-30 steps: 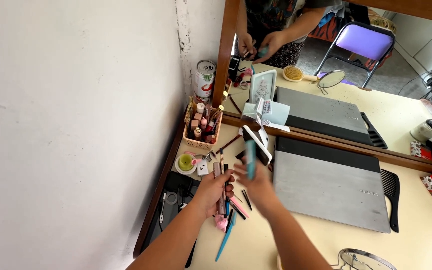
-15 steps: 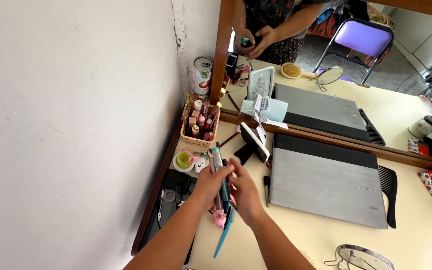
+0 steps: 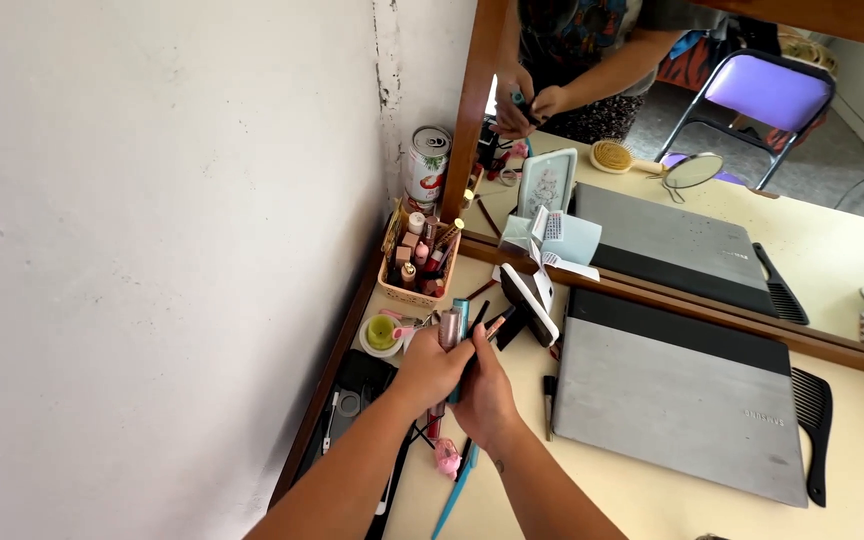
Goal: The person moves two purple chairs away from a vanity desk, then organizes makeup items into a small basket, places pens and brushes into a holder, and arranges photo frames and hair tools on the desk surface.
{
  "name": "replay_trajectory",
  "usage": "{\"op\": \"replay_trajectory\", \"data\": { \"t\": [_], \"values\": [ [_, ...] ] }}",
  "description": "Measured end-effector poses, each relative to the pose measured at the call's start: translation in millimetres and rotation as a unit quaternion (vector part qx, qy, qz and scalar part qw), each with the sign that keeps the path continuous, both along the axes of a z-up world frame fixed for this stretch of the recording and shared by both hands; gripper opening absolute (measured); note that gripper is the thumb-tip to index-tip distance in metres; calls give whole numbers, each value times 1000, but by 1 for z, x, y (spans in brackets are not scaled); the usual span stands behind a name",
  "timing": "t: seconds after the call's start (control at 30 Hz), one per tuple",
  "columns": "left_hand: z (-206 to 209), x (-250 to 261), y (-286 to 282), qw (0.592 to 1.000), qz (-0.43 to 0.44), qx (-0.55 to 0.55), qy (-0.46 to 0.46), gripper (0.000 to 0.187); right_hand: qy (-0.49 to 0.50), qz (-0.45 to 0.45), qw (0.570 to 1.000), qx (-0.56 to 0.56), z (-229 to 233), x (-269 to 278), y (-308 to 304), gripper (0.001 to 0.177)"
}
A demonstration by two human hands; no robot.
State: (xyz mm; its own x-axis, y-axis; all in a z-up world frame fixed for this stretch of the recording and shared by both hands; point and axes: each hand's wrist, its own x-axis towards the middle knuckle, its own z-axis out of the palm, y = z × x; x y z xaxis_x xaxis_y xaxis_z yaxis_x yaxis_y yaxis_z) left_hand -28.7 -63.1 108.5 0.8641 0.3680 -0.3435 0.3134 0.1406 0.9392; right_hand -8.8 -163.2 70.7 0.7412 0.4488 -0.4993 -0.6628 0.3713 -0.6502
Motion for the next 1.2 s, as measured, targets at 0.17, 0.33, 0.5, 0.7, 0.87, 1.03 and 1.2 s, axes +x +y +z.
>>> {"op": "replay_trajectory", "data": {
  "t": [0.17, 0.33, 0.5, 0.7, 0.87, 1.03, 1.2],
  "values": [
    [-3, 5, 4, 984, -79, 150, 46, 58, -36, 15, 998, -39, -33, 25, 5, 46],
    [15, 44, 11, 985, -83, 144, -37, 68, -98, -88, 991, -28, -7, 68, 38, 29],
    [-14, 101, 41, 959, 71, 214, -173, 20, -295, -75, 930, -206, 15, 120, 68, 48],
    [-99, 173, 78, 961, 105, 178, -183, 25, -314, -26, 932, -176, -22, 156, 89, 74],
    [-90, 160, 83, 964, 84, 210, -137, 40, -224, 24, 954, -196, -15, 158, 102, 70],
    [-89, 156, 86, 938, 70, 271, -202, 55, -286, 46, 906, -308, -72, 186, 103, 42],
    [-102, 150, 89, 868, 5, 430, -250, 67, -245, 12, 904, -351, -61, 157, 72, 61]
  ]
}}
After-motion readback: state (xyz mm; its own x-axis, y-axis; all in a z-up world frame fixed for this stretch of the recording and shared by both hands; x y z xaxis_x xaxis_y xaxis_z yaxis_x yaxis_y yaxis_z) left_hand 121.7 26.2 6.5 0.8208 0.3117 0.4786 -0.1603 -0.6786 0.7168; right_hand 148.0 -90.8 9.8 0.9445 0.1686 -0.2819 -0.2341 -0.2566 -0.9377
